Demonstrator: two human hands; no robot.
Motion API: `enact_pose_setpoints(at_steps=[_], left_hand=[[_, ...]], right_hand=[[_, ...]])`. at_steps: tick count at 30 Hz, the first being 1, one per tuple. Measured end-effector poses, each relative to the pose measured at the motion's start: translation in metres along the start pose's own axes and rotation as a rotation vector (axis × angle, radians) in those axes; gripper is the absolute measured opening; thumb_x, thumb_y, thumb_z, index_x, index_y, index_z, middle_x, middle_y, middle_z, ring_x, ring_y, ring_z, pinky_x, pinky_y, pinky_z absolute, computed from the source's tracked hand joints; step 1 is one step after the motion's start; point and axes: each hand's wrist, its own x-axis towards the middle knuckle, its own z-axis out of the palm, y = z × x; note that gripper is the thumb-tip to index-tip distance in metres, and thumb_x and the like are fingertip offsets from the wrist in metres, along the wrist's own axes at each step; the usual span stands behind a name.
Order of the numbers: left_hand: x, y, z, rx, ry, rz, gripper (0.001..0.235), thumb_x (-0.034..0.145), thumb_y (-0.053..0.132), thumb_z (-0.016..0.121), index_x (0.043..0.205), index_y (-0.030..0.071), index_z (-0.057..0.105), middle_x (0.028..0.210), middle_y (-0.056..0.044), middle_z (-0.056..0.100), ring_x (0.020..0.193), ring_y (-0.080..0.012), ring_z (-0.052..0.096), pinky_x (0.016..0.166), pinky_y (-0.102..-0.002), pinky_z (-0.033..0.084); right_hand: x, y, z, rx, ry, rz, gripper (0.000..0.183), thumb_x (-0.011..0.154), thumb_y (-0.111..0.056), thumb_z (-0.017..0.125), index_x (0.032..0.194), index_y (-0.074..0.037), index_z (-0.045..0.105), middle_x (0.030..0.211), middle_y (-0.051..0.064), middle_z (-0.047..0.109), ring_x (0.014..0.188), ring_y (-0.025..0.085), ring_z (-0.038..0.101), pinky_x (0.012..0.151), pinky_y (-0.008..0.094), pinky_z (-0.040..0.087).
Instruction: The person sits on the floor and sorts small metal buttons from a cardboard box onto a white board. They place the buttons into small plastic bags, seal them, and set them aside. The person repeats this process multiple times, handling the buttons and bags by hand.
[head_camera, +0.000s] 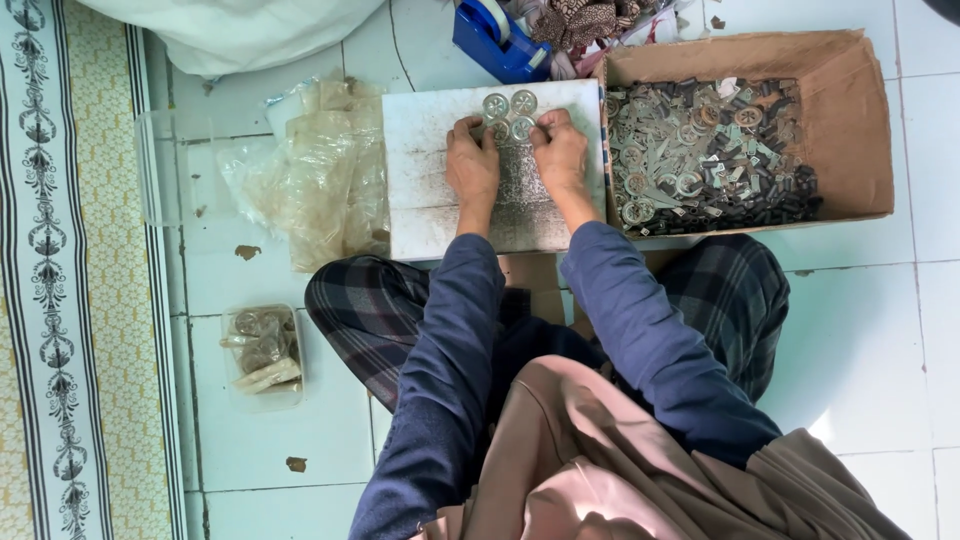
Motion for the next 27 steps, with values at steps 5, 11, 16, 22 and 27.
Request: enact_pose_setpoints(at_steps=[5, 11, 16, 22, 27], left_hand=[[-0.013, 0.005, 0.009, -0.102, 0.005, 0.107, 0.019, 0.097, 0.022, 0.065, 0.116, 0.017, 0.062, 0.103, -0.008, 0.061, 0.097, -0.0345, 0.073, 0.079, -0.048, 0.063], [-0.055, 0.068, 0.054, -0.291, -0.169, 0.375, 0.022, 0.096, 0.012, 0.058, 0.116, 0.019, 0.065, 0.116, -0.011, 0.067, 0.094, -0.0312, 0.075, 0.088, -0.045, 0.058], [-0.115, 0.091, 0.142, -0.149, -0.534, 0.557, 0.042, 0.092, -0.007, 0.049, 0.130, 0.010, 0.058, 0.123, -0.023, 0.062, 0.099, -0.0384, 0.073, 0.073, -0.045, 0.069], [-0.150, 0.086, 0.190, 1.044, -0.643, 0.727, 0.026, 0.099, 0.019, 0.048, 0.120, 0.023, 0.064, 0.119, -0.001, 0.066, 0.117, -0.0245, 0.058, 0.105, -0.047, 0.033], [-0.146, 0.095, 0.179, 1.041, -0.645, 0.673, 0.028, 0.100, 0.019, 0.046, 0.123, 0.016, 0.061, 0.114, -0.005, 0.068, 0.110, -0.0262, 0.062, 0.101, -0.048, 0.031]], right_hand=[[-0.013, 0.006, -0.014, 0.352, -0.066, -0.037, 0.013, 0.091, -0.014, 0.073, 0.103, -0.012, 0.072, 0.095, 0.016, 0.077, 0.066, 0.019, 0.075, 0.049, 0.024, 0.066], [-0.031, 0.021, -0.139, 0.437, -0.114, -0.045, 0.015, 0.101, -0.002, 0.065, 0.110, -0.012, 0.071, 0.097, 0.003, 0.071, 0.068, 0.008, 0.063, 0.059, 0.018, 0.057], [0.005, 0.162, -0.155, 0.317, 0.010, 0.021, 0.015, 0.099, -0.003, 0.066, 0.106, -0.013, 0.074, 0.094, -0.001, 0.076, 0.058, 0.005, 0.057, 0.056, 0.019, 0.050], [-0.003, 0.158, -0.155, -0.321, -0.272, 0.081, 0.060, 0.094, 0.001, 0.052, 0.147, -0.028, 0.060, 0.134, 0.023, 0.063, 0.115, 0.041, 0.065, 0.091, 0.055, 0.060], [-0.010, 0.144, -0.155, -0.439, -0.349, 0.049, 0.067, 0.096, 0.010, 0.046, 0.153, -0.024, 0.052, 0.148, 0.028, 0.047, 0.130, 0.049, 0.054, 0.097, 0.061, 0.054]])
